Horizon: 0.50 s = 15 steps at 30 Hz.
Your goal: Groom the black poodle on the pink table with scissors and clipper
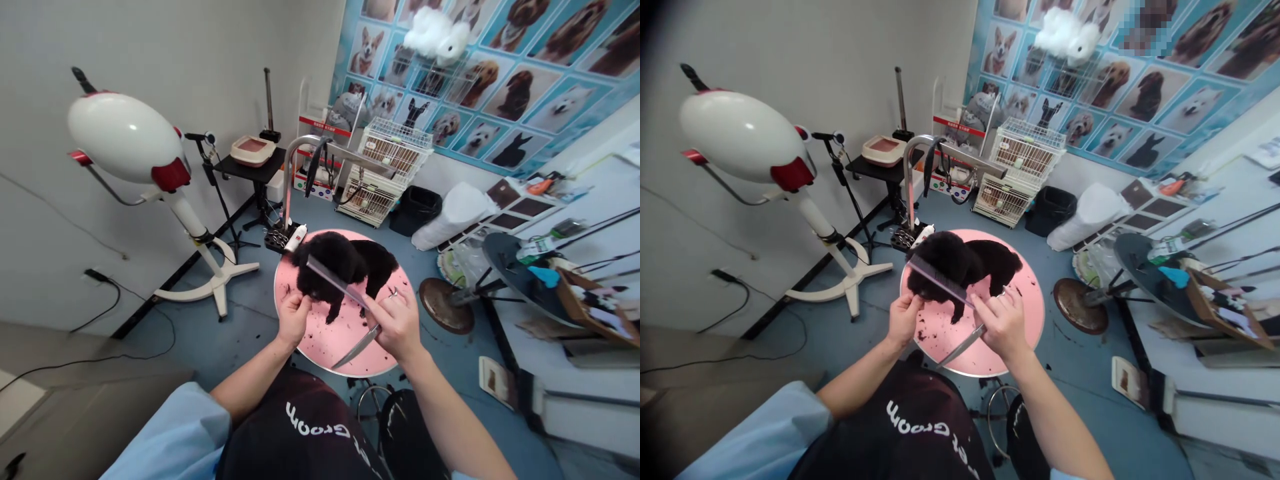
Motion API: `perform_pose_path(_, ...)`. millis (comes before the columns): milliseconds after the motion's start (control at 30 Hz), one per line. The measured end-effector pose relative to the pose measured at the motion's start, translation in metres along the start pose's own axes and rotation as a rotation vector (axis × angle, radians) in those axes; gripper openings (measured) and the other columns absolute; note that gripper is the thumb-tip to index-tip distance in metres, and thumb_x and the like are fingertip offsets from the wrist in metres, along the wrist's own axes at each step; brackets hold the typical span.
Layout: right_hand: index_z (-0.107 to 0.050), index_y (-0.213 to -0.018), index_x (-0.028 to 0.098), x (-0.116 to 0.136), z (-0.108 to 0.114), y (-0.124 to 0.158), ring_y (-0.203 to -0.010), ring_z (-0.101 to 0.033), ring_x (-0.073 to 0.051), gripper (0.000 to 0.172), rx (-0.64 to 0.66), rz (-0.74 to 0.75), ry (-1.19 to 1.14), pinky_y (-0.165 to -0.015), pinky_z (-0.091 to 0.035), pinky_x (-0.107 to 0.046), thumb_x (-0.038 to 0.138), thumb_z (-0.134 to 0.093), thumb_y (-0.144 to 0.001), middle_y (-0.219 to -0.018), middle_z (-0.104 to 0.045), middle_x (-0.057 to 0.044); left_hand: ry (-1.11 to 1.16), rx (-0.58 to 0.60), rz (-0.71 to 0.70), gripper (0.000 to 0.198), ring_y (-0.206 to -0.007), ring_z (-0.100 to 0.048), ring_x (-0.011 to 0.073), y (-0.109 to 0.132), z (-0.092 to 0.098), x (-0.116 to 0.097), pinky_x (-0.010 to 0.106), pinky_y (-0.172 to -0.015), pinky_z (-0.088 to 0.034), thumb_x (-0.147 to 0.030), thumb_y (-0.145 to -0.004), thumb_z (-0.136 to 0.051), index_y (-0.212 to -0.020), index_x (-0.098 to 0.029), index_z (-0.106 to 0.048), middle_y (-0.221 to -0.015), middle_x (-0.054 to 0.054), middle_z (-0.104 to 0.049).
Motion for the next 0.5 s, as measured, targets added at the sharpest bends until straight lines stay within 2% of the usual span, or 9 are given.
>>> perform_pose_path(67,-0.071,-0.102,0.022,0.004,-0.006,0.004,-0.064,-0.048,-0.013,0.024,-0.018,-0.008,-0.024,-0.097,-0.037,-0.039,0.016,-0.055,-0.085,-0.063,-0.056,0.000,0.012,-0.008,0.000,0.046,-0.052,-0.040,0.0096,0.000,0.001,0.003,0.023,-0.053,-0.033,-0.054,-0.072,-0.068,-0.051,-0.017,-0.051,-0.051,-0.001,-0.047)
perform_pose_path(233,-0.071,-0.105,0.022,0.003,-0.015,0.017,-0.062,-0.046,-0.013,0.026,-0.128,-0.162,-0.032,-0.093,-0.038,-0.039,0.017,-0.055,-0.085,-0.059,-0.050,0.002,0.067,-0.009,0.023,0.045,-0.053,-0.039,0.0085,0.001,0.001,0.008,0.022,-0.054,-0.033,-0.054,-0.071,-0.070,-0.054,-0.015,-0.053,-0.053,-0.002,-0.047)
perform_pose_path(333,-0.071,-0.106,0.024,0.010,-0.023,0.026,-0.062,-0.048,-0.013,0.028,-0.118,-0.179,-0.077,-0.094,-0.038,-0.040,0.016,-0.055,-0.085,-0.061,-0.051,0.002,0.046,0.001,0.031,0.043,-0.054,-0.041,0.0095,0.003,0.000,0.007,0.022,-0.054,-0.035,-0.054,-0.071,-0.070,-0.057,-0.015,-0.057,-0.054,-0.001,-0.050)
perform_pose_path(500,-0.065,-0.121,0.025,0.025,-0.018,0.047,-0.059,-0.049,-0.014,0.042,-0.196,-0.317,-0.051,-0.090,-0.041,-0.042,0.013,-0.055,-0.083,-0.061,-0.051,0.002,-0.048,-0.012,-0.008,0.043,-0.052,-0.040,0.0095,0.004,-0.003,0.001,0.023,-0.054,-0.037,-0.052,-0.071,-0.070,-0.052,-0.016,-0.055,-0.051,-0.001,-0.048)
Point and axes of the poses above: each hand's wrist, its own y-axis away from the middle knuckle, its own z-axis out of the back of the hand, x = y × z, the point moved 6 cm from there along -y, towards the middle knuckle
